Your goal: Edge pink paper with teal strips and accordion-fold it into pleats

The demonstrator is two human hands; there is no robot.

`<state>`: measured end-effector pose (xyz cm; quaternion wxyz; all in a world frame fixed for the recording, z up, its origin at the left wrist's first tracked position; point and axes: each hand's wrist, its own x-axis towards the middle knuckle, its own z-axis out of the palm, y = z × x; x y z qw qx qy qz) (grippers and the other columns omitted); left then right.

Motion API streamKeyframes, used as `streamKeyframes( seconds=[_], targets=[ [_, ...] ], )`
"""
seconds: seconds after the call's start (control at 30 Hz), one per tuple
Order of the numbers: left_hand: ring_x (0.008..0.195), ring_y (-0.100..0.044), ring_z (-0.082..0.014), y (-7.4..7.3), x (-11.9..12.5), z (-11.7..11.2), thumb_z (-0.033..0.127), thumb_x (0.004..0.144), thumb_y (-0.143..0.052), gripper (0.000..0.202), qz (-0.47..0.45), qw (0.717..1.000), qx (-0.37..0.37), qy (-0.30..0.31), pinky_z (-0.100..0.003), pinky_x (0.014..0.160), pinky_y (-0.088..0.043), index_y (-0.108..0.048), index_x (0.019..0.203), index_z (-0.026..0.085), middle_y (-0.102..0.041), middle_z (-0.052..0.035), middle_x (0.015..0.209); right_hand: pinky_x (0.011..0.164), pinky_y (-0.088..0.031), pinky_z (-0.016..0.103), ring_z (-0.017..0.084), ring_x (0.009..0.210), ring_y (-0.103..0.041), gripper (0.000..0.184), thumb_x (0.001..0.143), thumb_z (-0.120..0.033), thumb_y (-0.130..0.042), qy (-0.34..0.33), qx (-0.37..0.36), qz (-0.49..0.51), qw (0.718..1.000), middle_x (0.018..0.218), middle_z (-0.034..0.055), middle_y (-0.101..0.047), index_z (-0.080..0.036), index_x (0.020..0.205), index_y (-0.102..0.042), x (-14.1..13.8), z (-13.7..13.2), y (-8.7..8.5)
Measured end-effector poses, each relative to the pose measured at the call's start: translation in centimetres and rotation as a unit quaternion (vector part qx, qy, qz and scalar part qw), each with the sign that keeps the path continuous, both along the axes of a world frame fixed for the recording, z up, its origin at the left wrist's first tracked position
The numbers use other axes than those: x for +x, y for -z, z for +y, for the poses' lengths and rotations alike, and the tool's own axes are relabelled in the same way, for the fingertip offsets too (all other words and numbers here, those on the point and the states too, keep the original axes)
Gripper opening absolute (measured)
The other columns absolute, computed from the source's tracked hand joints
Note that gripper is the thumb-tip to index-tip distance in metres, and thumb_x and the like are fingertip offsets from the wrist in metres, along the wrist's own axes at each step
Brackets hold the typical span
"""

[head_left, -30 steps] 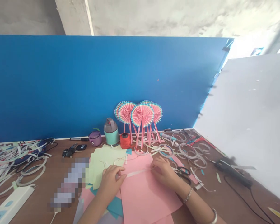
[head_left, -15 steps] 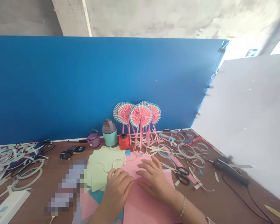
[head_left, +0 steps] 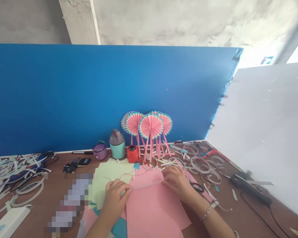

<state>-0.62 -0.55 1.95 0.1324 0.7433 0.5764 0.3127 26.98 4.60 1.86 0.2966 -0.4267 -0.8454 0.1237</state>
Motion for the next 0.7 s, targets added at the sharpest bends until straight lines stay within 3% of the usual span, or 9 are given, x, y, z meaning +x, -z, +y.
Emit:
streamKeyframes(
  seconds=[0.1, 0.23, 0.47, 0.6, 0.7],
  targets=[
    [0.075, -0.058, -0.0194, 0.4, -0.3, 0.4, 0.036, 0.081, -0.052, 0.022, -0.046, 0.998, -0.051, -0.017, -0.040, 0.088, -0.034, -0.064, 0.067, 0.024, -0.065, 0.0005, 0.071, 0.092, -0.039, 0.042, 0.024, 0.102, -0.055, 0.026, 0.083, -0.040, -0.057, -0.009, -0.113, 0.084, 0.990, 0.103, 0.0089, -0.064, -0.020, 0.069, -0.066, 0.8, 0.6, 0.2],
    [0.074, -0.056, -0.0203, 0.6, -0.8, 0.7, 0.041, 0.077, -0.054, 0.025, -0.117, 0.989, -0.088, -0.036, -0.036, 0.082, -0.039, -0.064, 0.063, 0.022, -0.062, -0.0016, 0.069, 0.089, -0.043, 0.038, 0.024, 0.099, -0.057, 0.033, 0.075, -0.049, -0.063, -0.011, -0.245, 0.191, 0.950, 0.103, 0.0093, -0.063, -0.018, 0.064, -0.067, 1.4, 0.8, -0.1],
    [0.072, -0.056, -0.0202, 0.2, -1.6, 1.1, 0.045, 0.071, -0.058, 0.027, -0.220, 0.964, -0.143, -0.034, -0.031, 0.075, -0.043, -0.066, 0.062, 0.020, -0.062, -0.0018, 0.066, 0.080, -0.044, 0.033, 0.022, 0.093, -0.057, 0.037, 0.072, -0.053, -0.063, -0.025, -0.339, 0.294, 0.893, 0.102, 0.0079, -0.063, -0.018, 0.073, -0.071, 1.9, 0.4, -1.5],
    [0.088, -0.060, -0.0231, 0.2, -1.7, 1.0, 0.048, 0.075, -0.054, 0.034, -0.295, 0.932, -0.211, 0.013, -0.031, 0.082, -0.044, -0.070, 0.085, 0.019, -0.070, -0.0044, 0.086, 0.069, -0.044, 0.029, 0.018, 0.075, -0.058, 0.040, 0.071, -0.055, -0.063, 0.002, -0.392, 0.322, 0.862, 0.082, 0.0055, -0.066, -0.016, 0.077, -0.070, 1.8, 0.2, -1.6],
    [0.090, -0.060, -0.0229, 0.2, -1.6, 0.9, 0.049, 0.075, -0.054, 0.036, -0.321, 0.919, -0.230, 0.020, -0.030, 0.081, -0.044, -0.070, 0.086, 0.018, -0.071, -0.0042, 0.088, 0.062, -0.041, 0.027, 0.016, 0.063, -0.055, 0.038, 0.069, -0.053, -0.067, 0.035, -0.411, 0.344, 0.844, 0.068, 0.0033, -0.065, -0.015, 0.073, -0.069, 1.9, 0.3, -1.2]
  ],
)
